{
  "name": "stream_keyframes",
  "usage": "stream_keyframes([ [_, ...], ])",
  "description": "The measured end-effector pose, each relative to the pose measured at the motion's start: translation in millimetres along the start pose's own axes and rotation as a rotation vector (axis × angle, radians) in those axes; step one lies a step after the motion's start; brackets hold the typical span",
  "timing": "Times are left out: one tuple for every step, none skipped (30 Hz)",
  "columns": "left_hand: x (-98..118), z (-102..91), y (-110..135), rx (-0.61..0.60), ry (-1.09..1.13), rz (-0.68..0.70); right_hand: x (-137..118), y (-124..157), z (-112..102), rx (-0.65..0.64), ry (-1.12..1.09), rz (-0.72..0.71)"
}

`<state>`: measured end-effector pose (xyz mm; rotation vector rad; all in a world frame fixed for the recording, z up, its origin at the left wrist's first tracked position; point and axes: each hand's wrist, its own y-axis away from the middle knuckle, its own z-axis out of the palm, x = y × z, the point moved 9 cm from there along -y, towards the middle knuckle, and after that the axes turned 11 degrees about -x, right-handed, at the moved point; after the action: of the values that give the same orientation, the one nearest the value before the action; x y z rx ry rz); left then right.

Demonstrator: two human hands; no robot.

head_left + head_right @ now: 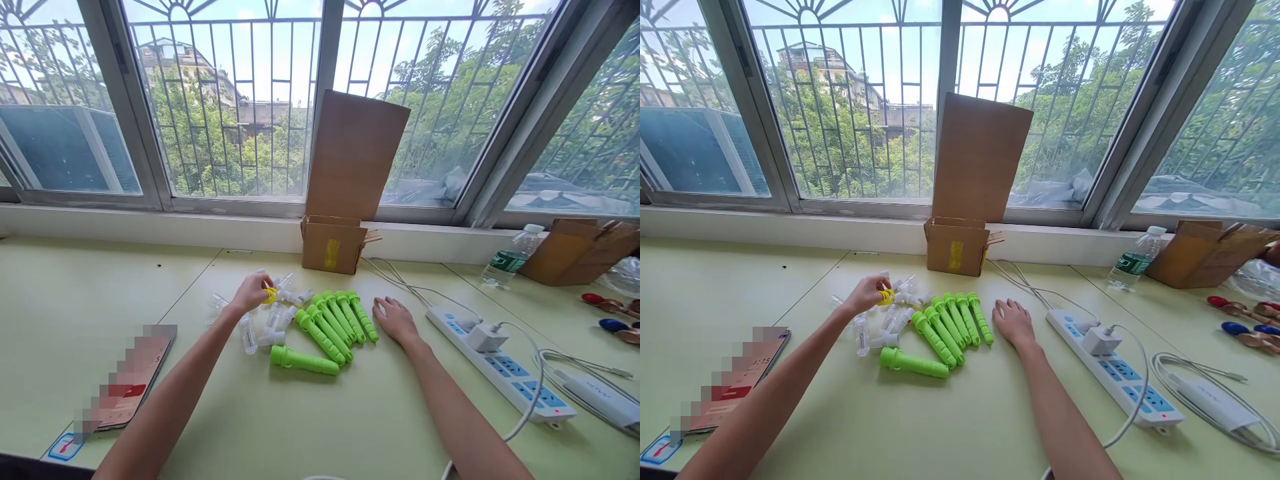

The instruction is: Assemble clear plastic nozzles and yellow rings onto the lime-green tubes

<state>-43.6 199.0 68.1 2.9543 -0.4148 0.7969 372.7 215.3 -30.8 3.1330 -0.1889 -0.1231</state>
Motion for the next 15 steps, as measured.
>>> stream_keyframes([
  [6,2.0,-2,-0.004,-0.016,0.023,0,0,0,0.0,0.0,0.0],
  [12,4.2,-4,-0.009,-0.04,0.042,0,0,0,0.0,0.001,-0.001],
  [18,6.5,-6,-0.013,-0.057,0.052,0,0,0,-0.001,0.001,-0.002],
  [23,8.9,-8,-0.018,-0.073,0.056,1,0,0,0.0,0.002,-0.002],
  [28,11.6,-11,-0.026,-0.089,0.056,1,0,0,0.0,0.002,-0.003],
  [32,14.5,-14,-0.036,-0.103,0.056,1,0,0,0.001,0.003,-0.002],
  [36,17.7,-17,-0.052,-0.119,0.049,0,0,0,0.001,0.004,-0.002],
  [39,21.2,-20,-0.073,-0.133,0.038,0,0,0,0.002,0.004,-0.002],
  [42,25.4,-23,-0.105,-0.146,0.029,0,0,-1,0.002,0.004,-0.002],
  [44,29.6,-25,-0.142,-0.159,0.017,0,1,-1,0.003,0.004,-0.002],
  [46,33.7,-28,-0.18,-0.17,0.004,0,1,-1,0.003,0.003,-0.003],
  [47,37.6,-30,-0.22,-0.18,-0.011,0,1,-1,0.003,0.003,-0.003],
  [48,41.2,-31,-0.259,-0.188,-0.028,0,1,-1,0.003,0.002,-0.002],
  [48,44.4,-33,-0.296,-0.195,-0.047,0,1,-1,0.002,0.002,-0.001],
  [49,47.5,-34,-0.33,-0.203,-0.066,0,1,-1,0.0,0.001,0.0],
])
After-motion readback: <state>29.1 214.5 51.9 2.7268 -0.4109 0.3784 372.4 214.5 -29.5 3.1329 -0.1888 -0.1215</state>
